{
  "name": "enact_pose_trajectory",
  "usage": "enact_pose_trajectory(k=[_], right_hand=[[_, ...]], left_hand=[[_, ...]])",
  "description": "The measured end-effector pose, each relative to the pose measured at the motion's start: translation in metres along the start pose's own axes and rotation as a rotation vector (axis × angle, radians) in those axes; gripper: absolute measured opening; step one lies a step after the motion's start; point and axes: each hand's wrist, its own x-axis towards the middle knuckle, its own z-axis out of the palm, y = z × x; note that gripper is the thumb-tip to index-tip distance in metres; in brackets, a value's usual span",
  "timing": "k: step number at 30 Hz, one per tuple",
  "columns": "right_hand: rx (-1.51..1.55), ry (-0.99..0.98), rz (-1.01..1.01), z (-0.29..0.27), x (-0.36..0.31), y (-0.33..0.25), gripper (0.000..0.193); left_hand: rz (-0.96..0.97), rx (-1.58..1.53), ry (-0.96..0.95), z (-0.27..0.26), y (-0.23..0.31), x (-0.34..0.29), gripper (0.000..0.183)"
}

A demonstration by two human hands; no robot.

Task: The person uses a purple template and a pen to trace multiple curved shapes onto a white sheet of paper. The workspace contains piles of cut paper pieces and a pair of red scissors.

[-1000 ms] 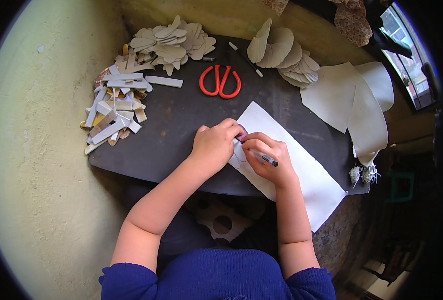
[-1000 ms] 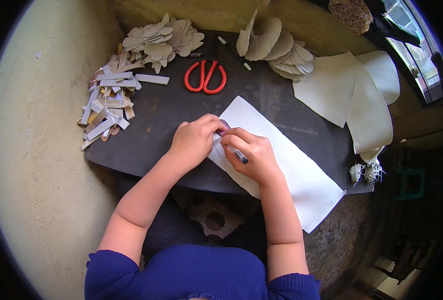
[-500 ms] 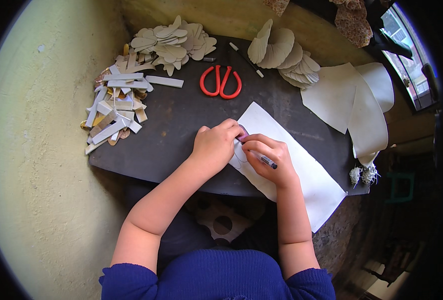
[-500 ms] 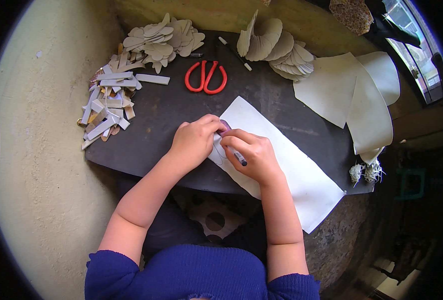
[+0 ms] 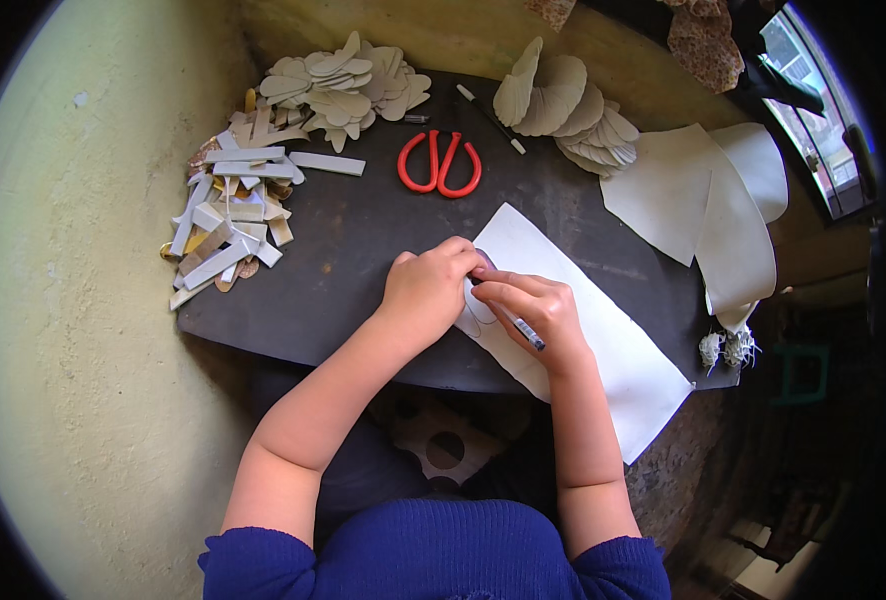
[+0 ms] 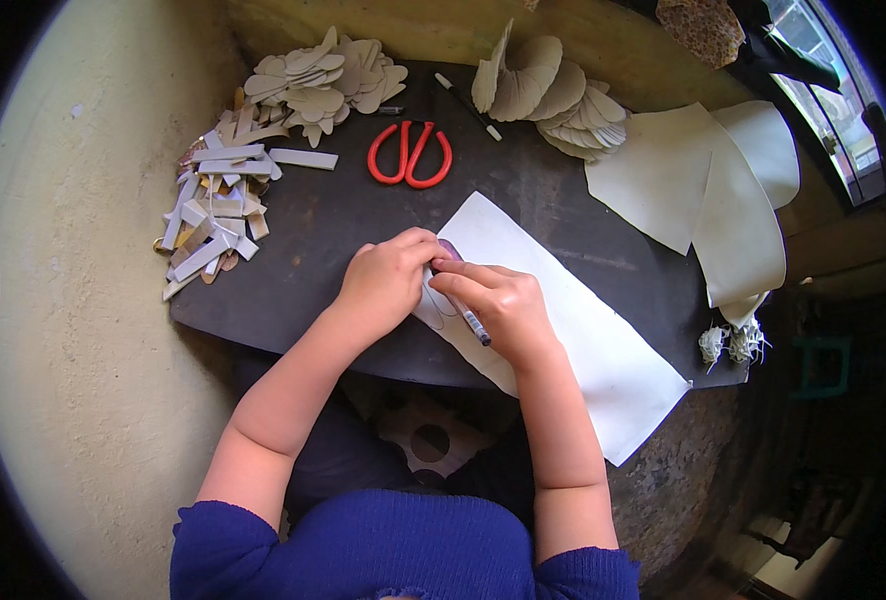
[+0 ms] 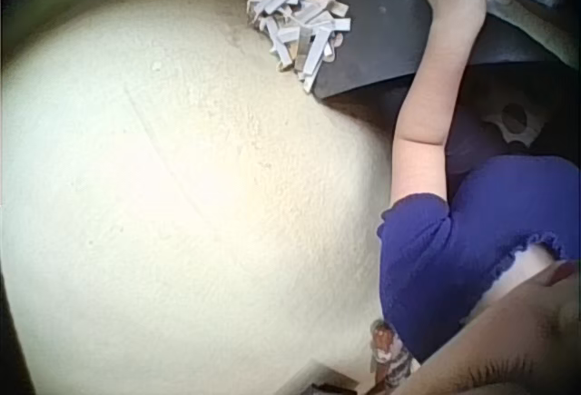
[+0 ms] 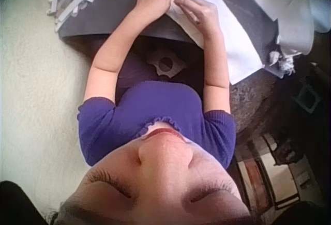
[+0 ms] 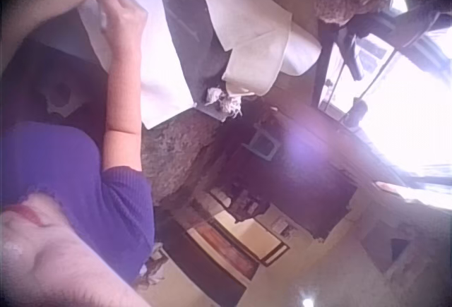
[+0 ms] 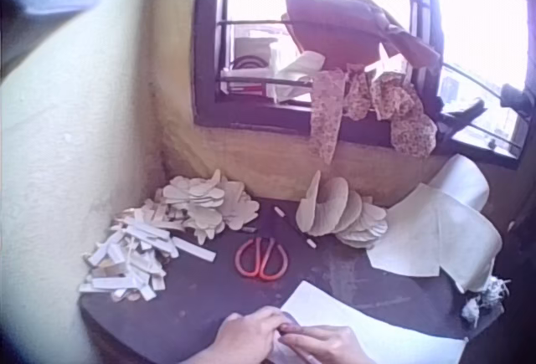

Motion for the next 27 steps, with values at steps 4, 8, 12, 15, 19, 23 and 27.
enact_pose_trajectory(k=[4,8,12,15,19,23,27], right_hand=[[-0.010,0.002,-0.008,-0.0001,0.0007,-0.0003,0.028],[0.028,0.009,0.013,-0.0032,0.0032,-0.0043,0.023],[0.040,-0.003,0.030,-0.0039,0.0023,-0.0043,0.021],[0.035,0.001,0.017,-0.0045,0.0034,-0.0052,0.021],[0.027,-0.002,0.003,-0.0048,0.0040,-0.0046,0.022],[0.005,0.006,-0.009,-0.0026,0.0030,-0.0030,0.024],[-0.037,0.021,-0.023,0.0018,0.0012,0.0004,0.026]], left_hand=[[-0.004,-0.017,-0.001,-0.0015,0.0007,0.0006,0.022],[0.007,-0.011,-0.015,-0.0032,0.0014,0.0008,0.026],[-0.015,0.007,0.057,0.0004,0.0019,0.0003,0.035],[-0.048,0.001,0.033,-0.0030,0.0041,0.0011,0.040],[-0.046,0.004,0.042,-0.0007,0.0024,0.0019,0.041],[-0.051,0.011,0.037,-0.0007,0.0023,0.0020,0.040],[-0.049,0.009,0.031,-0.0005,0.0034,0.0025,0.040]])
